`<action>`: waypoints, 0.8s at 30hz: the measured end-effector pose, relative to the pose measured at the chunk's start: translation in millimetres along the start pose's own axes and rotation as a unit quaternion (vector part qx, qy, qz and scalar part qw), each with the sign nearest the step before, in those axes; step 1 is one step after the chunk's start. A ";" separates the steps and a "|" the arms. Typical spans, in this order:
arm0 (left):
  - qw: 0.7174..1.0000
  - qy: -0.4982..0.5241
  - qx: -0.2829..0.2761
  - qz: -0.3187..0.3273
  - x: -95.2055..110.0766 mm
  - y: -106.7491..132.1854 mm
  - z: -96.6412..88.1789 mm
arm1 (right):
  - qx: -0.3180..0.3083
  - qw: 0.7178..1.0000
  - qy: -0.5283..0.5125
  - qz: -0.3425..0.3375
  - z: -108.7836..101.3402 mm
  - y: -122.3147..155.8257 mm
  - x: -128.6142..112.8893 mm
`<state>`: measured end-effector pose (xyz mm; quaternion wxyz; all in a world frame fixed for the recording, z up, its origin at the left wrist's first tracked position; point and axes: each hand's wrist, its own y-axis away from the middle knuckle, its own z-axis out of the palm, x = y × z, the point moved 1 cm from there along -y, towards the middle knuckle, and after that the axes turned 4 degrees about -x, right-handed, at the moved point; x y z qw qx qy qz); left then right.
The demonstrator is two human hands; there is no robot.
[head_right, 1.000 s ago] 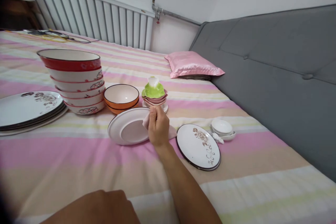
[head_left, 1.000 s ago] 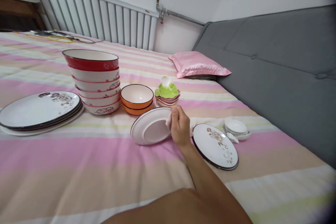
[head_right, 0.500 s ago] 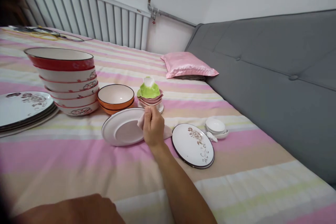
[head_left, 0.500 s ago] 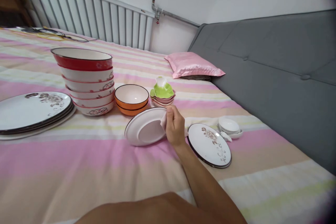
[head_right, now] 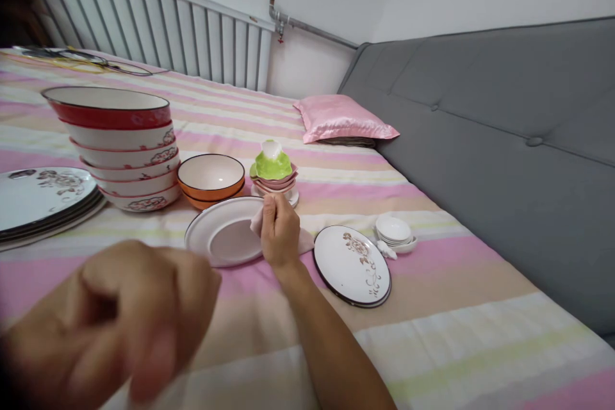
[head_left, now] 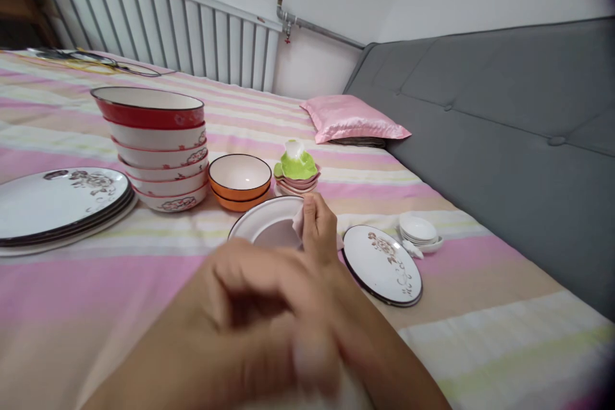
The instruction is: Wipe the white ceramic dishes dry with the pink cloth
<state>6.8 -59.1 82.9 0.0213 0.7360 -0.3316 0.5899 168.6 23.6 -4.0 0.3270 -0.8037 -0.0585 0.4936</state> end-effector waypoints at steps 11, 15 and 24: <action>0.951 -0.252 0.151 -0.096 -85.9 -54.0 -20.5 | -0.016 1.000 0.022 -0.014 0.9 1.7 3.3; 0.958 -0.233 0.134 -0.100 -95.4 -54.3 -14.1 | -0.002 0.999 0.040 -0.026 1.3 3.0 3.2; 0.964 -0.246 0.096 -0.036 -92.2 -54.8 -1.5 | 0.020 0.977 0.127 -0.169 -1.8 6.4 -9.7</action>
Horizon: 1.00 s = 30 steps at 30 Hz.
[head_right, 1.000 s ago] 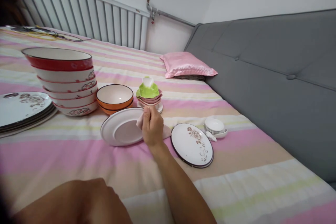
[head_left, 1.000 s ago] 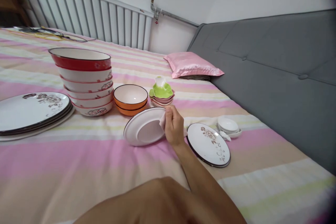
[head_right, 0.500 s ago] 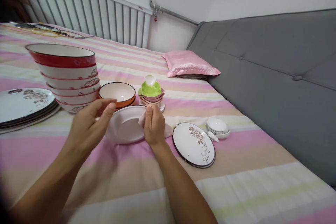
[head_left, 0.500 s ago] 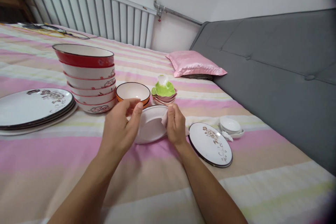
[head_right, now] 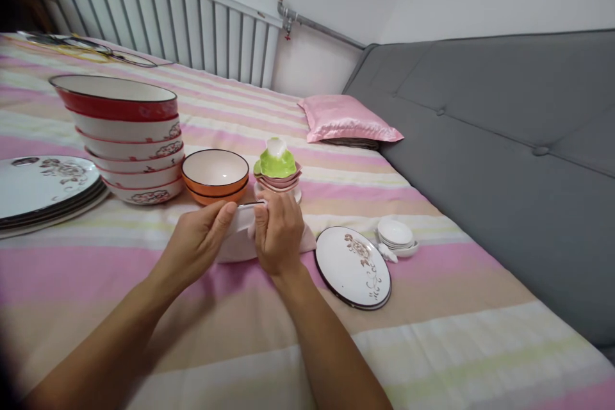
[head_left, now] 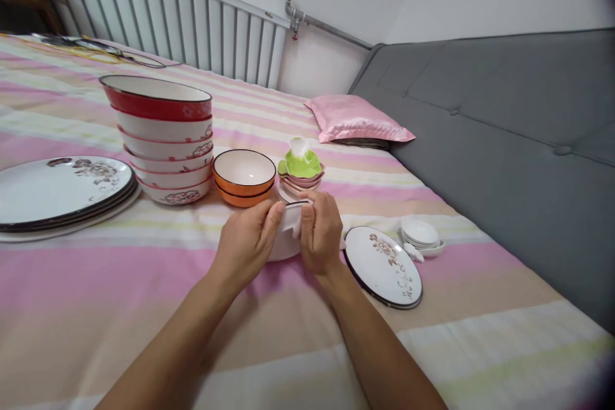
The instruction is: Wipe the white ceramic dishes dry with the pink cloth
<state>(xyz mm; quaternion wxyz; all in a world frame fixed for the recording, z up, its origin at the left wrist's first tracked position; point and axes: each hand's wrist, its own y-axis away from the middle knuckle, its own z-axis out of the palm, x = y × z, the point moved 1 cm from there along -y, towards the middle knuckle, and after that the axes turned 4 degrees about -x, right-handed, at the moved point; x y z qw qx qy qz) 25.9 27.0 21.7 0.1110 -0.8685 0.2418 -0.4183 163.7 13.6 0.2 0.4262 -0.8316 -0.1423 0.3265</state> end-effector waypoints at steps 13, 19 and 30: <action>0.999 -0.027 0.018 -0.011 -1.9 -4.2 3.5 | -0.004 0.998 -0.009 0.054 0.4 -4.3 4.5; 0.994 0.025 0.045 -0.094 -14.0 -6.8 -0.5 | 0.005 0.971 -0.123 0.205 14.2 0.5 30.7; 0.999 0.011 0.034 -0.032 -0.7 -2.3 4.0 | 0.040 0.972 -0.138 0.185 7.2 1.0 17.7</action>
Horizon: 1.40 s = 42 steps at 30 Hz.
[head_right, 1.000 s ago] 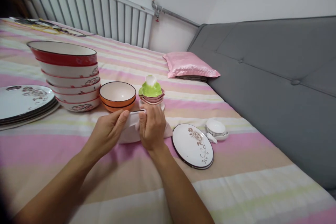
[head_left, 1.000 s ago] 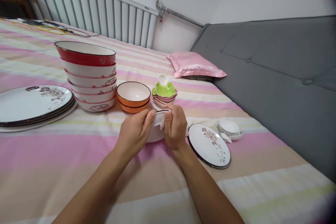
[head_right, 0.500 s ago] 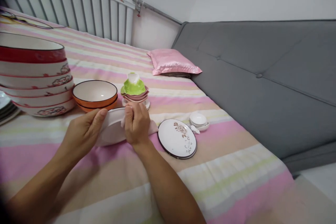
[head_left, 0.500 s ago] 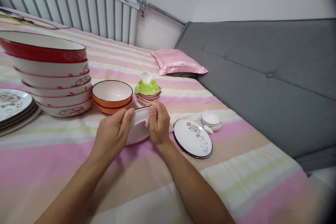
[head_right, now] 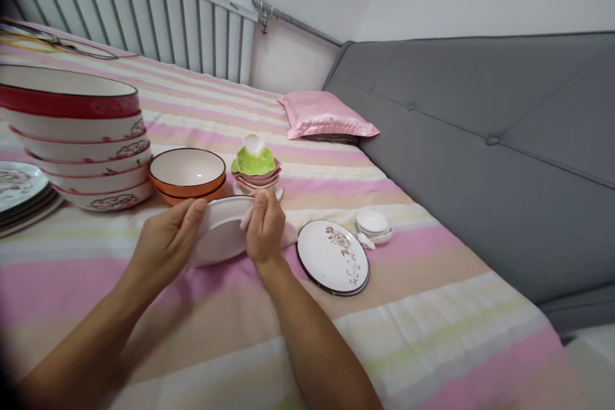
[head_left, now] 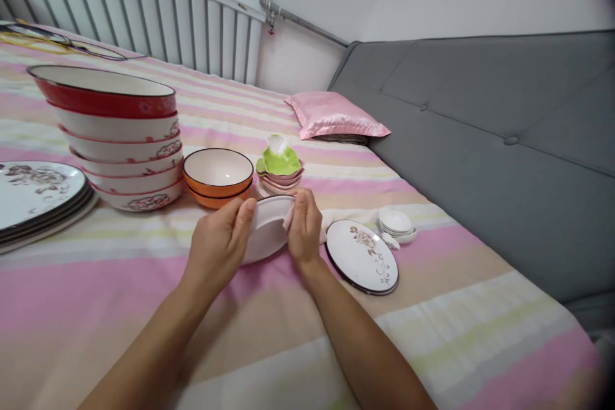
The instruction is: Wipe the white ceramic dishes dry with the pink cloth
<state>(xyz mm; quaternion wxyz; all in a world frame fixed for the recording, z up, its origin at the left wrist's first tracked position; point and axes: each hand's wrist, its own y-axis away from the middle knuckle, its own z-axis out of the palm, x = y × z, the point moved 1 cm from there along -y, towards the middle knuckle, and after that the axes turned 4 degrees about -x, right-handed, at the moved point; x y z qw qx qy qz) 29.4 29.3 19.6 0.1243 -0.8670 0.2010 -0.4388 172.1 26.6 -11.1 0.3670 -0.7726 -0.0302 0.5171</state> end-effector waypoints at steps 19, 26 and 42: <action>0.998 -0.034 -0.008 0.047 5.4 4.8 7.7 | 0.004 0.997 0.033 -0.065 -3.2 -0.9 -1.5; 1.000 -0.023 0.010 0.008 0.0 2.4 2.5 | 0.018 0.997 -0.056 0.046 4.2 -5.2 21.9; 0.994 -0.052 -0.042 0.089 8.1 9.2 10.2 | -0.021 0.962 0.174 -0.211 -4.9 3.5 -23.9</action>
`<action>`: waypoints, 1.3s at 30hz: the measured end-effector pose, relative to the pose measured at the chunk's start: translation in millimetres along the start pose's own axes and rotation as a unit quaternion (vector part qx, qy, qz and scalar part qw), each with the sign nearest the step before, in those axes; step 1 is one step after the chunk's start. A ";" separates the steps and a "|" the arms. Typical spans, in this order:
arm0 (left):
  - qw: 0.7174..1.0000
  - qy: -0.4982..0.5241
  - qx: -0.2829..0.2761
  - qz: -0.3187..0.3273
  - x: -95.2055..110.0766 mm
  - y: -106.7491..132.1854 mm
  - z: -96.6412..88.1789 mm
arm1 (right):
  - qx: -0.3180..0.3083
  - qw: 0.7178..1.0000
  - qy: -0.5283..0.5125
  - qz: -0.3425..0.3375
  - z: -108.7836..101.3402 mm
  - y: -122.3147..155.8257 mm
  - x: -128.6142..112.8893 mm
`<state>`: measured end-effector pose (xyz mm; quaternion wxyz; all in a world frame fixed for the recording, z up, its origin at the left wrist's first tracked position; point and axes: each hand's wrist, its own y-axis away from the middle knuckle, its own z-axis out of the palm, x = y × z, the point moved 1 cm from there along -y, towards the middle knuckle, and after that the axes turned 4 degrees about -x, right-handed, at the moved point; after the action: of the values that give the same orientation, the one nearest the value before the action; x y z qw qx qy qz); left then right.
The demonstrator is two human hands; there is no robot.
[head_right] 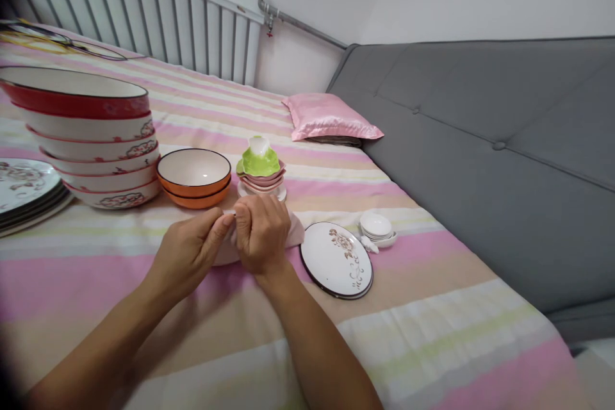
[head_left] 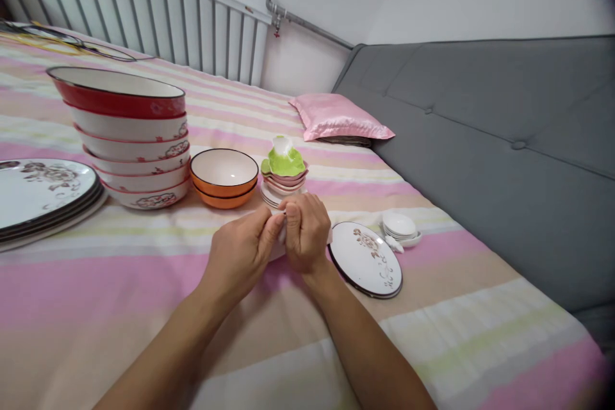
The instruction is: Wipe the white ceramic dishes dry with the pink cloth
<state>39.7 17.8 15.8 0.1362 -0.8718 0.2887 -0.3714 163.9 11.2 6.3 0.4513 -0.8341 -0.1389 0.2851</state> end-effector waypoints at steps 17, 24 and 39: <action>0.994 0.089 -0.020 -0.066 -5.4 -2.3 -2.7 | 0.095 0.928 -0.220 0.285 11.3 1.2 48.0; 0.990 0.123 -0.043 -0.062 -9.4 -3.0 -1.3 | 0.066 0.958 -0.172 0.218 5.7 1.3 39.0; 0.993 0.076 -0.094 -0.007 -4.6 0.7 2.0 | 0.008 0.999 0.038 0.004 -3.6 -3.1 14.9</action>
<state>38.3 20.1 11.5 0.0289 -0.8521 0.3259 -0.4085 178.1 17.8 5.2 0.4619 -0.8413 -0.1158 0.2561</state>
